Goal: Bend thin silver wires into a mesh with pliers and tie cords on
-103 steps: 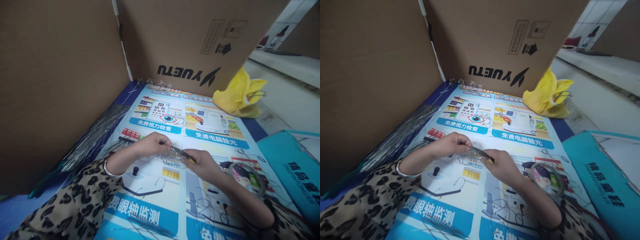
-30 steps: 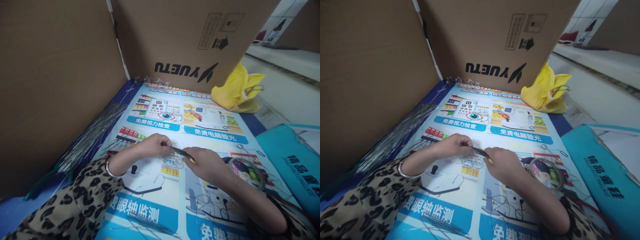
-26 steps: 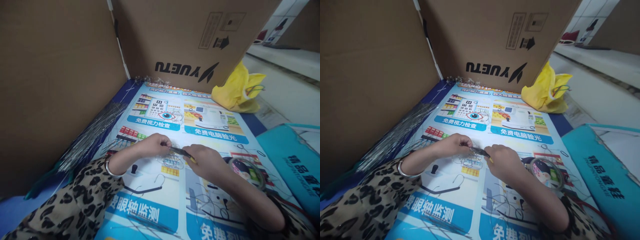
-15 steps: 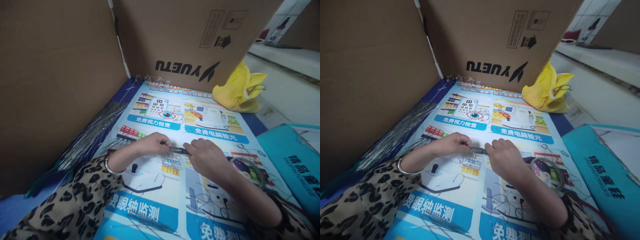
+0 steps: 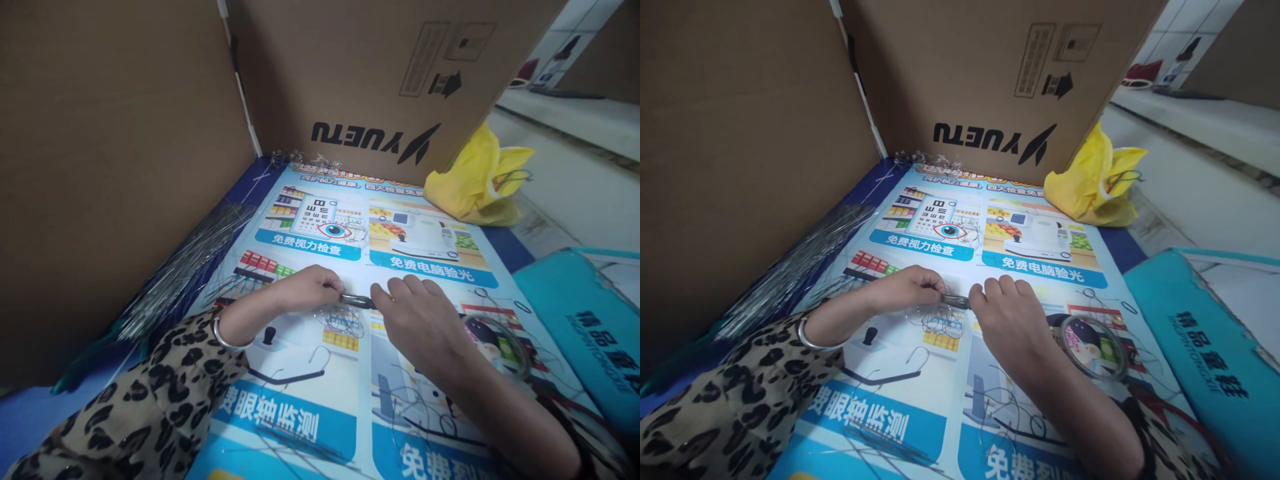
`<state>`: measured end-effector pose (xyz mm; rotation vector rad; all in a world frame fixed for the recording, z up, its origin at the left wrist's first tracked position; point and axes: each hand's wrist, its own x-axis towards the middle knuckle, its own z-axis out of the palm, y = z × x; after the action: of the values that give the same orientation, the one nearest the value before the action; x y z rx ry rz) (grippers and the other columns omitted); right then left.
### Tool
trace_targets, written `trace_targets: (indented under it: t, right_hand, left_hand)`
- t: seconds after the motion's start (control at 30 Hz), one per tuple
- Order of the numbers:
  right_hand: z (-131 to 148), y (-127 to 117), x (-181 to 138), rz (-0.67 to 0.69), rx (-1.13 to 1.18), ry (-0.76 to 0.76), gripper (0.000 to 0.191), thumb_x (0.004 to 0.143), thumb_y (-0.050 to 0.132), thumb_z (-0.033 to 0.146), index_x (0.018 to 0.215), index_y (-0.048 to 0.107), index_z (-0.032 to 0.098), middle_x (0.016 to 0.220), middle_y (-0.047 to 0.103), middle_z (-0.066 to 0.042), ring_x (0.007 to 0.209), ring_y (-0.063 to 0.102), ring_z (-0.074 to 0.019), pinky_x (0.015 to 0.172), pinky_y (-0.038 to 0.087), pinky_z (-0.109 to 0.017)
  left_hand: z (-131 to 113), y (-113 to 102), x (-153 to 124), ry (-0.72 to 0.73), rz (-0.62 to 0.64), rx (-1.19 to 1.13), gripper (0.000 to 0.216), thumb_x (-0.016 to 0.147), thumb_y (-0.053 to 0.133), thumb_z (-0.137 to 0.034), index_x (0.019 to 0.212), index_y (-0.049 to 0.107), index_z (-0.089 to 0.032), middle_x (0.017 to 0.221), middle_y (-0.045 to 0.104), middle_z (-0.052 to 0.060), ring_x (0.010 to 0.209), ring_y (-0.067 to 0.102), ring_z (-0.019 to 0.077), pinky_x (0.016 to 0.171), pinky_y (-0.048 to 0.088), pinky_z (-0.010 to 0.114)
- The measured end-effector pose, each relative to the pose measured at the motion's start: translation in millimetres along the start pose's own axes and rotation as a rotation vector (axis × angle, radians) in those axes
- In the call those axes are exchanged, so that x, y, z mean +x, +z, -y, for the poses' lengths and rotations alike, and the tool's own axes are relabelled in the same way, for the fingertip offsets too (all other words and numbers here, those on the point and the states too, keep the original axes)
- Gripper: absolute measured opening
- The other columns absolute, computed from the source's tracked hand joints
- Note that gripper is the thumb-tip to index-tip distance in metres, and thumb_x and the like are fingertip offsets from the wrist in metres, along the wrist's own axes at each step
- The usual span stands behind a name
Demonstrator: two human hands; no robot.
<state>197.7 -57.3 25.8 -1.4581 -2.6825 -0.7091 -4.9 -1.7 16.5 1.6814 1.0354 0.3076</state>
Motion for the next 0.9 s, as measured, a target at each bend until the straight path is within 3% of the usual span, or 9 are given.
trace_targets:
  t: [0.53,0.9]
  right_hand:
    - [2.5,7.3,2.1,0.313,0.507,0.18,0.019,0.084,0.043,0.031,0.092,0.059,0.025,0.083,0.062,-0.001,0.081,0.057,-0.0168,0.061,0.032,-0.025]
    - [3.7,9.0,1.8,0.37,0.488,0.217,0.024,0.084,0.041,0.033,0.096,0.061,0.026,0.085,0.066,-0.001,0.076,0.06,-0.0165,0.058,0.032,-0.025]
  left_hand:
    - [-1.2,-4.1,-1.0,0.007,-0.005,0.018,0.015,0.065,0.048,-0.018,0.073,0.061,-0.014,0.057,0.051,-0.003,0.055,0.044,0.0091,0.053,0.034,0.02]
    - [-4.1,-3.4,-2.4,-0.026,0.004,-0.035,0.013,0.065,0.052,-0.02,0.072,0.06,-0.014,0.057,0.051,-0.004,0.055,0.044,0.0083,0.053,0.034,0.02]
